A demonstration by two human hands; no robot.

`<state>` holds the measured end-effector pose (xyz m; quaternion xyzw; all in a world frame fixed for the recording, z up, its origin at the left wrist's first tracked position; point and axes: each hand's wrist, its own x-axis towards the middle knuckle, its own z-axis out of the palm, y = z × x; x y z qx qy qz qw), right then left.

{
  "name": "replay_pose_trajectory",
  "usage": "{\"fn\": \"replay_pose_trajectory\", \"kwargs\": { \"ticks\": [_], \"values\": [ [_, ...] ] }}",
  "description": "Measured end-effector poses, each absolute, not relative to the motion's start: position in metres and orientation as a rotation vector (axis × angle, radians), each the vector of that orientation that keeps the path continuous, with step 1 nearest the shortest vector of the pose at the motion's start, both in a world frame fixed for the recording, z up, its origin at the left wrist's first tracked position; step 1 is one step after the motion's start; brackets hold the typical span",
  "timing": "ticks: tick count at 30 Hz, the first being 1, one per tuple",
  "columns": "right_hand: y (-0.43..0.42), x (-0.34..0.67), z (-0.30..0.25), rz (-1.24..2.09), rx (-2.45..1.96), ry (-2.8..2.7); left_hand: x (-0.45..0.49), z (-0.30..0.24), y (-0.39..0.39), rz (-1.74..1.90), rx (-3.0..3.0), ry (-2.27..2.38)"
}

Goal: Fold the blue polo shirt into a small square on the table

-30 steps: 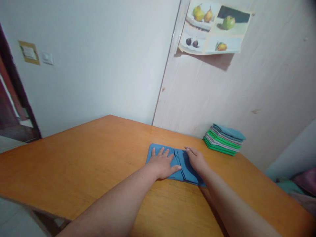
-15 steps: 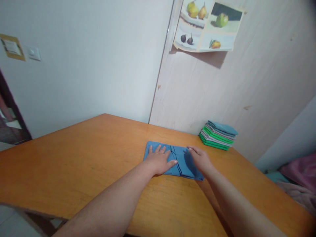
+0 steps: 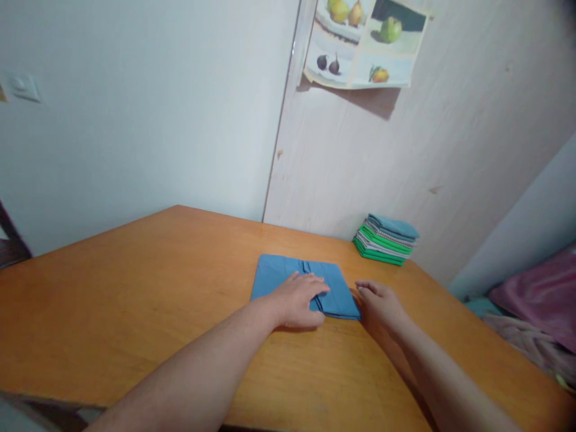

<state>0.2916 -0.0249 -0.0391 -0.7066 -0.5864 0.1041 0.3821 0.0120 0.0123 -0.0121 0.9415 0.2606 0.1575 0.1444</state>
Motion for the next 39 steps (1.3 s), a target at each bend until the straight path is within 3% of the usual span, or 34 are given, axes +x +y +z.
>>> {"fn": "replay_pose_trajectory", "kwargs": {
  "ticks": [16,28,39],
  "values": [
    [-0.073,0.273,-0.036,0.151,-1.804,-1.724,0.030,-0.028,0.023,0.752,2.431,0.716],
    [-0.076,0.246,-0.024,-0.211,-2.031,-1.903,0.032,-0.034,0.030,0.761,2.230,0.662],
    [-0.079,0.253,-0.029,-0.174,-2.083,-1.890,0.030,-0.036,0.032,0.749,2.369,0.675]
  ]
}}
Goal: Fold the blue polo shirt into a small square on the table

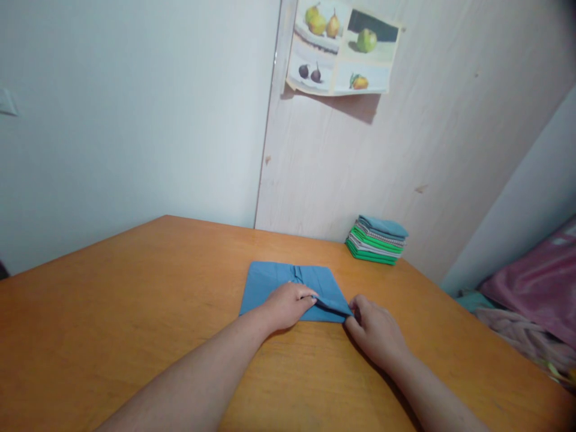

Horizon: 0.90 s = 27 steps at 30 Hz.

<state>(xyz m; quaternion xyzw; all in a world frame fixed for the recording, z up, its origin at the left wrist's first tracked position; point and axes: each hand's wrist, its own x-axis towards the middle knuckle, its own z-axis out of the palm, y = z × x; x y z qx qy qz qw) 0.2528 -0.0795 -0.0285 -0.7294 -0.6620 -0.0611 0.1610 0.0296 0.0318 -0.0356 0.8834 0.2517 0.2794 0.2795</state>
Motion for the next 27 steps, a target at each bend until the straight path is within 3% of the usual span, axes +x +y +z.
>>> {"fn": "replay_pose_trajectory", "kwargs": {
  "ticks": [6,13,27],
  "values": [
    [-0.080,0.253,-0.028,-0.132,-2.061,-1.909,0.028,-0.040,0.032,0.696,2.534,0.722],
    [-0.077,0.279,-0.037,0.240,-1.792,-1.564,0.027,-0.036,0.029,0.633,2.556,0.782],
    [-0.076,0.269,-0.033,0.167,-1.805,-1.813,0.029,-0.040,0.031,0.665,2.564,0.756]
  ]
}}
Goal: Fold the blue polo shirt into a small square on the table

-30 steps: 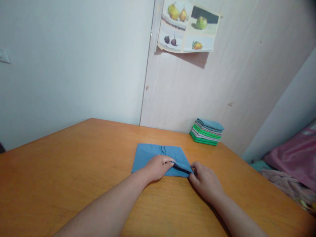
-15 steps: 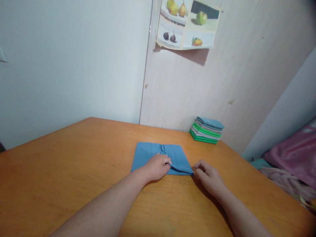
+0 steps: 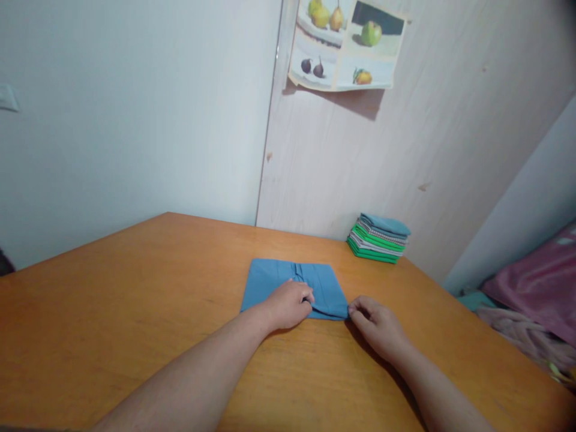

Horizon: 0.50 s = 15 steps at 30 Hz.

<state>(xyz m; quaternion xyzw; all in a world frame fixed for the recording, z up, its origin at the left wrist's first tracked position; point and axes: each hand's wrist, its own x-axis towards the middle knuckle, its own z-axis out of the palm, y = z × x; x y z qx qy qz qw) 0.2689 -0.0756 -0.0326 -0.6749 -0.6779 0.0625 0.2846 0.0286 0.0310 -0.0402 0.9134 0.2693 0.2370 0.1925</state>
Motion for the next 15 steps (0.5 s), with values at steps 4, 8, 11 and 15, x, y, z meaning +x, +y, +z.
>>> {"fn": "replay_pose_trajectory", "kwargs": {
  "ticks": [4,8,11,15],
  "values": [
    [-0.071,0.268,-0.033,0.149,-1.777,-1.724,0.026,-0.032,0.027,0.702,2.464,0.732],
    [-0.057,0.272,-0.032,0.189,-1.776,-1.628,0.018,-0.021,0.031,0.820,2.279,0.836],
    [-0.042,0.277,-0.029,0.268,-1.826,-1.542,0.007,-0.014,0.043,0.957,2.218,1.012],
    [-0.023,0.278,-0.026,0.484,-1.971,-1.405,-0.012,-0.013,0.060,1.006,2.232,1.317]
  ]
}}
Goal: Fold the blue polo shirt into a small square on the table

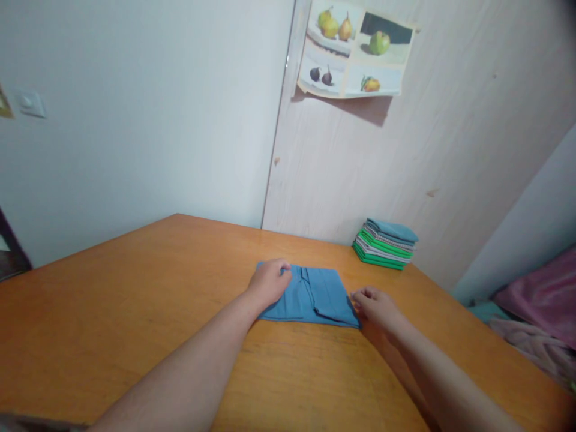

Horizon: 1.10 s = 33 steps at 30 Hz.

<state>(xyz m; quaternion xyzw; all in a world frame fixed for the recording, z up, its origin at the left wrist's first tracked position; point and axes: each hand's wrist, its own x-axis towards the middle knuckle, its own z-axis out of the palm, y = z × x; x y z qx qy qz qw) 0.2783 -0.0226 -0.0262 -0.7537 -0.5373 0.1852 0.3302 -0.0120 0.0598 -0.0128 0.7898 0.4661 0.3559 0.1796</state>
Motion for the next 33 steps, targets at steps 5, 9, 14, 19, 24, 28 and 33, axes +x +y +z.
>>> {"fn": "replay_pose_trajectory", "kwargs": {
  "ticks": [5,9,14,19,24,28,33],
  "values": [
    [-0.002,0.272,-0.025,0.601,-2.088,-1.344,-0.029,-0.017,0.072,0.835,2.283,1.643],
    [0.010,0.266,-0.021,0.649,-2.164,-1.316,-0.035,-0.019,0.077,0.708,2.205,1.780],
    [0.017,0.259,-0.014,0.683,-2.207,-1.328,-0.035,-0.018,0.074,0.636,2.244,1.759],
    [0.022,0.256,-0.015,0.682,-2.187,-1.356,-0.034,-0.014,0.068,0.612,2.266,1.696],
    [0.027,0.257,-0.017,0.609,-2.175,-1.375,-0.034,-0.015,0.072,0.700,2.185,1.696],
    [0.030,0.261,-0.008,0.490,-2.194,-1.406,-0.035,-0.019,0.078,0.813,1.987,1.733],
    [0.034,0.270,0.015,0.316,-2.265,-1.469,-0.036,-0.016,0.075,0.779,1.963,1.696]
  ]
}}
